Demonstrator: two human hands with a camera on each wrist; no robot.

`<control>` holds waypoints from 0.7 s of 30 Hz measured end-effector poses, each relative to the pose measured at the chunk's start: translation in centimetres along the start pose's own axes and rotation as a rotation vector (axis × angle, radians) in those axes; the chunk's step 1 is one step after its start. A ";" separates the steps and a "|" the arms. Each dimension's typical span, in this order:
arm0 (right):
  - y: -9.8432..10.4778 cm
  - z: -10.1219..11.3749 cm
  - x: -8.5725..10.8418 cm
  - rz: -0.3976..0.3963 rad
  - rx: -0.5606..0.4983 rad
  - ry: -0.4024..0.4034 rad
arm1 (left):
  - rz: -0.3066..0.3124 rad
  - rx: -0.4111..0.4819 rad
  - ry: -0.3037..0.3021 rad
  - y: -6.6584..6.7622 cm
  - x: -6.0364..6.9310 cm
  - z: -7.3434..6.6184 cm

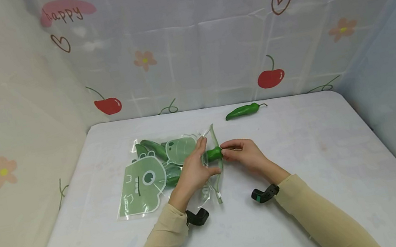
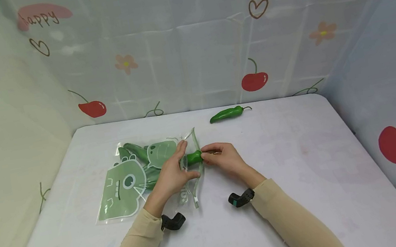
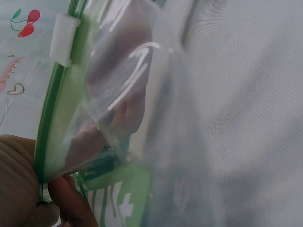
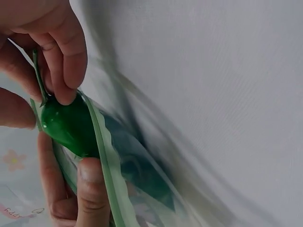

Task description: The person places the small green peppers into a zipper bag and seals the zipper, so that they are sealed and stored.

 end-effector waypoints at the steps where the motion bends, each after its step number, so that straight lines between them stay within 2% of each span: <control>1: -0.1 0.1 0.1 0.012 -0.018 -0.001 | -0.002 0.000 -0.002 0.0 0.0 -0.1; 11: -1.1 1.0 0.5 0.114 -0.214 -0.042 | -0.002 0.008 0.012 0.0 0.1 -0.2; 16: -1.2 1.8 1.0 0.167 -0.194 -0.012 | 0.000 0.009 0.015 -0.1 0.2 -0.2; 21: -1.4 2.3 0.9 0.201 -0.178 -0.026 | -0.003 0.005 0.014 0.0 0.3 -0.3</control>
Point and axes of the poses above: each hand's wrist, its own x-axis away from the middle knuckle, its own y-axis out of the back of the hand, z = x × y, the point moved 7 cm from there along -x, towards the middle knuckle, and after that the axes turned 14 degrees about x, right-handed, at the moved point
